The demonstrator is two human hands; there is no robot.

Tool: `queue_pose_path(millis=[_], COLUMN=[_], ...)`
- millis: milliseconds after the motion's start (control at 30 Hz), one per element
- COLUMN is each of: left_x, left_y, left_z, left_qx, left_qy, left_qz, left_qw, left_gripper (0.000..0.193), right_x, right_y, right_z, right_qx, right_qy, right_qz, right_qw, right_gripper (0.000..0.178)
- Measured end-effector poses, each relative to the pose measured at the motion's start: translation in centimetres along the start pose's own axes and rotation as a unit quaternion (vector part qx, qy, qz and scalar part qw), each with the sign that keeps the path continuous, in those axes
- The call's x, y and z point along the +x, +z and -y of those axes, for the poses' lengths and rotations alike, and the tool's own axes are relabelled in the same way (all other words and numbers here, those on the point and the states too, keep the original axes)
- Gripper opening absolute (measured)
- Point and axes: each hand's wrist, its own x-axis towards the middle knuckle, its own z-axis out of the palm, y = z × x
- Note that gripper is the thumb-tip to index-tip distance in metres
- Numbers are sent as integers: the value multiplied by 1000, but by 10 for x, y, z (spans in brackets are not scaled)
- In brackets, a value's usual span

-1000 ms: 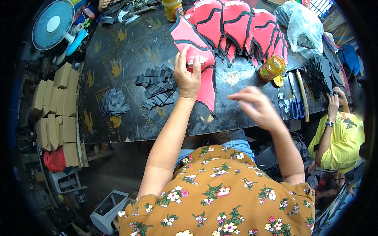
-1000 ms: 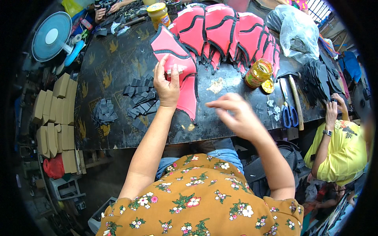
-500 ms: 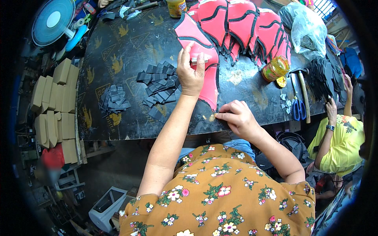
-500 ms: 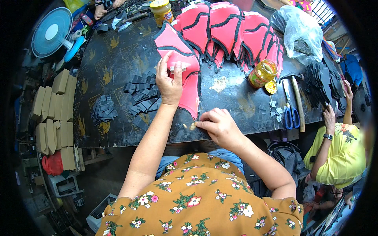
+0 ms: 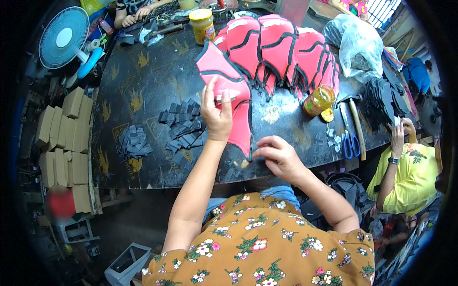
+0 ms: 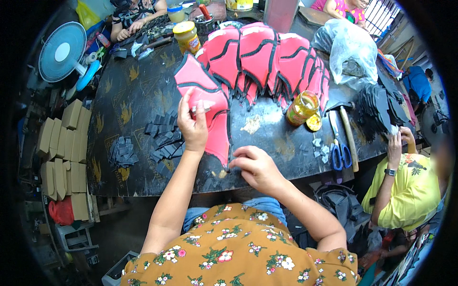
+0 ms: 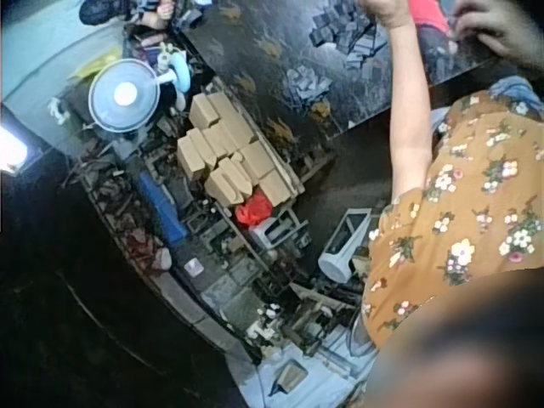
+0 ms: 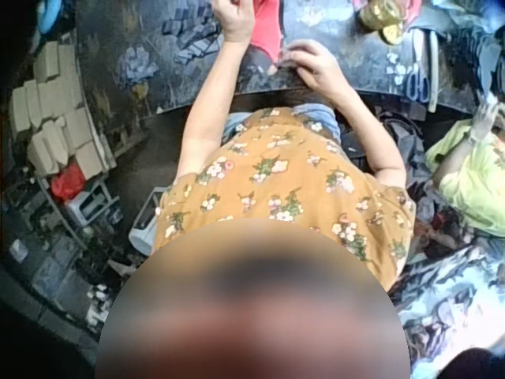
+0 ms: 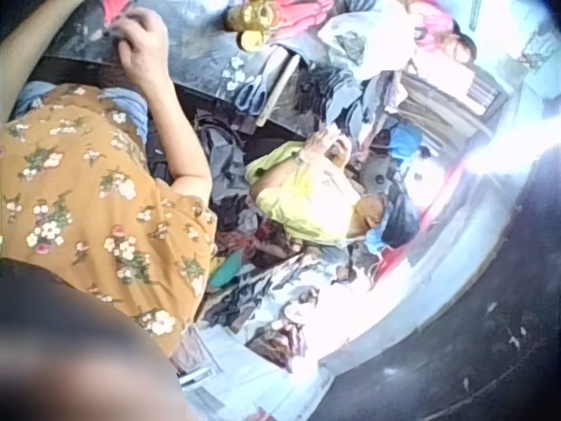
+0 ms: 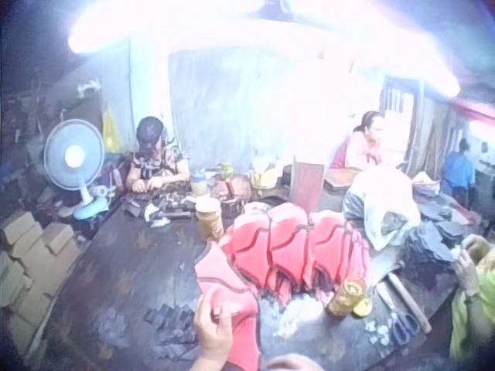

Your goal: The person repeatedly picks small black rubber pieces from a pile, applies adhesive from a yellow jar to one edge, and presses the piece onto a pink rubber component. They continue this cycle, stacking the finished pink-and-black assemblies on the table.

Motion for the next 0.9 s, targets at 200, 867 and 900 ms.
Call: queue_pose_path(millis=[200,867,900], left_x=[79,35,22], left_y=[23,32,28], left_z=[-46,-36,-37], left_qx=[-311,-18,9], left_qy=[-144,14,8], left_qz=[38,272,330], left_qw=[939,962,944], left_gripper=[49,47,50], right_x=[-10,-99,-105], right_y=[-15,-91,-94], right_z=[-19,-61,-63], right_qx=[60,-206,-234], right_qy=[159,257,242], right_qz=[-154,-308,-267], right_qw=[973,893,903], right_gripper=[50,80,81])
